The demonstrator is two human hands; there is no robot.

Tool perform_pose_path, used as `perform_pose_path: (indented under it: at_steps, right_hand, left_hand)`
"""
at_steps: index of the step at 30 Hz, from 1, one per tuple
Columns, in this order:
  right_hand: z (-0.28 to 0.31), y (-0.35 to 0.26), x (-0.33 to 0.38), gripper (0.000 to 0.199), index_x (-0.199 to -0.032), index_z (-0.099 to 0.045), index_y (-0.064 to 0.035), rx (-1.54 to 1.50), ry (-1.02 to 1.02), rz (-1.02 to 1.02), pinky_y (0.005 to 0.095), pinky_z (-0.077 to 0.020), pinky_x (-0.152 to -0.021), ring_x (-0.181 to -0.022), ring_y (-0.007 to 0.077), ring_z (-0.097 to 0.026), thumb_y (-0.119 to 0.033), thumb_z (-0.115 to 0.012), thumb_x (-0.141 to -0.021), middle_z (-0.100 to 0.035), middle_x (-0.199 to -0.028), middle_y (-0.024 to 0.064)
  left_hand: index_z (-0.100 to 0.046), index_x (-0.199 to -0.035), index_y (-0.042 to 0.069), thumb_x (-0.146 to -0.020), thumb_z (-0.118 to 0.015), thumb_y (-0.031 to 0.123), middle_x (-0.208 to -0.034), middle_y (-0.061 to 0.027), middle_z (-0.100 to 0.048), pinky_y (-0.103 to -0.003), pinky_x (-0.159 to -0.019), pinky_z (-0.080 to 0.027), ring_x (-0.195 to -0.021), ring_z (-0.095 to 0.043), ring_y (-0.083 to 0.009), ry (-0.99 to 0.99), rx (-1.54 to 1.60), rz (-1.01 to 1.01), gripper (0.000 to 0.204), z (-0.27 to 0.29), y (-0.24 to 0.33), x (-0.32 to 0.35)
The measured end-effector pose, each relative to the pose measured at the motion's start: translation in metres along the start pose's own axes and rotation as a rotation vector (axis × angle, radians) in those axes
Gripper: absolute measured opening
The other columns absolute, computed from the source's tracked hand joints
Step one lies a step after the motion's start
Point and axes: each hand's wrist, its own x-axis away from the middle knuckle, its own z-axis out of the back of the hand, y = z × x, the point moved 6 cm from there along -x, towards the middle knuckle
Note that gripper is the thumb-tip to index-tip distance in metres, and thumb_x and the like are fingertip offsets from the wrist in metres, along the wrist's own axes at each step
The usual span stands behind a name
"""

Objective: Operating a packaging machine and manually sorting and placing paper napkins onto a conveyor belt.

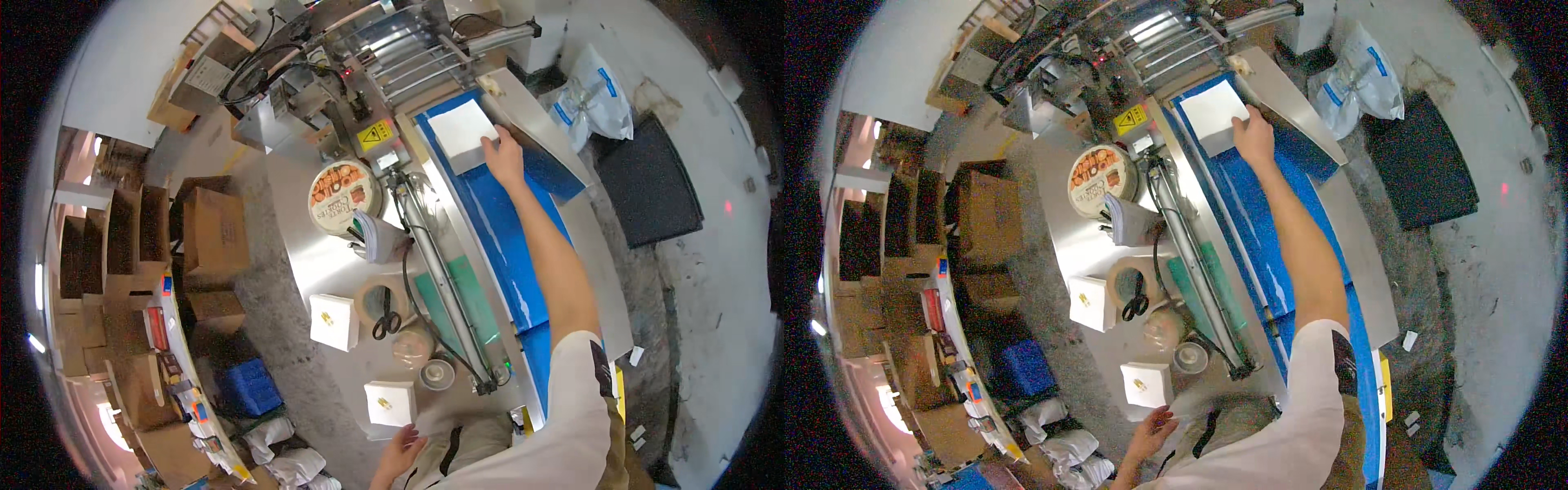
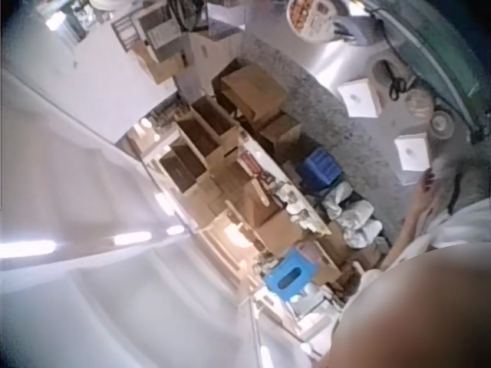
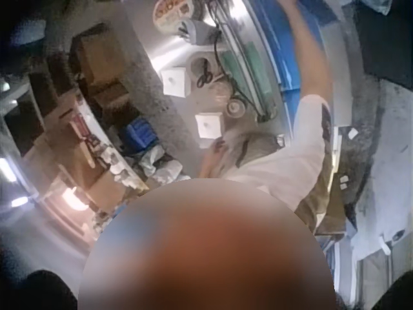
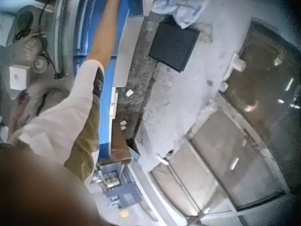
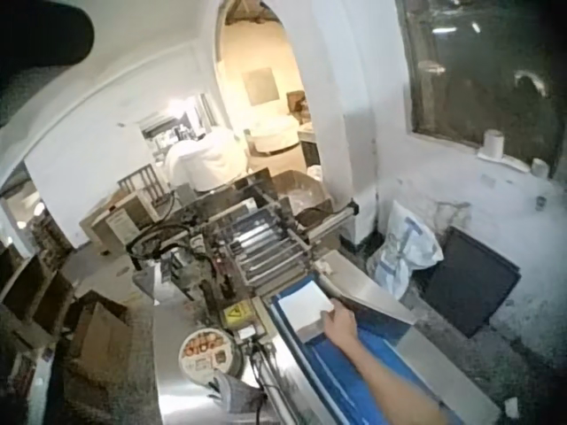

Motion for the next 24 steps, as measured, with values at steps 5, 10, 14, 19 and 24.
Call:
perform_pose_path:
  at_steps: [5, 10, 14, 19, 24]
  right_hand:
    - [0.009, -0.022, 0.025, 0.046, -0.124, -0.053, 0.005, 0.063, 0.026, 0.094, 0.0448, -0.0424, -0.098, -0.111, 0.0415, -0.055, -0.022, -0.059, -0.087, -0.059, -0.117, 0.0268]
    - [-0.005, -0.094, 0.067, 0.045, -0.13, -0.051, -0.0069, 0.351, -0.072, 0.761, 0.0534, -0.032, -0.107, -0.131, 0.0415, -0.037, -0.007, -0.051, -0.084, -0.043, -0.138, 0.0228]
    - [-0.035, -0.082, 0.049, 0.044, -0.129, -0.049, -0.003, 0.352, 0.023, 0.656, 0.0542, -0.031, -0.107, -0.131, 0.0404, -0.037, -0.009, -0.05, -0.085, -0.046, -0.134, 0.022]
    - [-0.049, -0.053, 0.037, 0.053, -0.127, -0.046, 0.0002, 0.471, -0.003, 0.493, 0.0531, -0.0269, -0.11, -0.132, 0.0378, -0.037, -0.016, -0.061, -0.079, -0.046, -0.134, 0.0206]
    - [-0.05, -0.063, 0.033, 0.045, -0.123, -0.049, -0.0001, 0.481, 0.023, 0.489, 0.0538, -0.0259, -0.11, -0.132, 0.0369, -0.037, -0.016, -0.057, -0.081, -0.047, -0.133, 0.0204]
  left_hand:
    - [-0.046, -0.132, -0.005, -0.089, -0.068, 0.028, -0.117, -0.0212, -0.061, -0.035, -0.09, -0.051, -0.106, -0.063, -0.0244, -0.001, -0.041, 0.005, 0.059, 0.0, -0.007, 0.002]
    - [-0.044, -0.134, -0.005, -0.089, -0.068, 0.027, -0.117, -0.0206, -0.061, -0.034, -0.089, -0.051, -0.105, -0.063, -0.0244, -0.013, -0.003, -0.053, 0.06, -0.002, -0.013, 0.011]
    - [-0.045, -0.133, -0.003, -0.089, -0.068, 0.027, -0.119, -0.0171, -0.061, -0.033, -0.09, -0.051, -0.105, -0.062, -0.0229, -0.041, -0.049, -0.041, 0.059, -0.009, -0.029, 0.004]
    - [-0.044, -0.135, -0.001, -0.091, -0.067, 0.025, -0.122, -0.0154, -0.059, -0.033, -0.092, -0.049, -0.108, -0.06, -0.0221, -0.037, -0.087, -0.024, 0.056, -0.006, -0.008, 0.019]
    - [-0.041, -0.137, 0.001, -0.09, -0.067, 0.026, -0.123, -0.0151, -0.058, -0.033, -0.091, -0.049, -0.107, -0.061, -0.0218, -0.03, -0.046, -0.04, 0.059, 0.0, -0.023, 0.018]
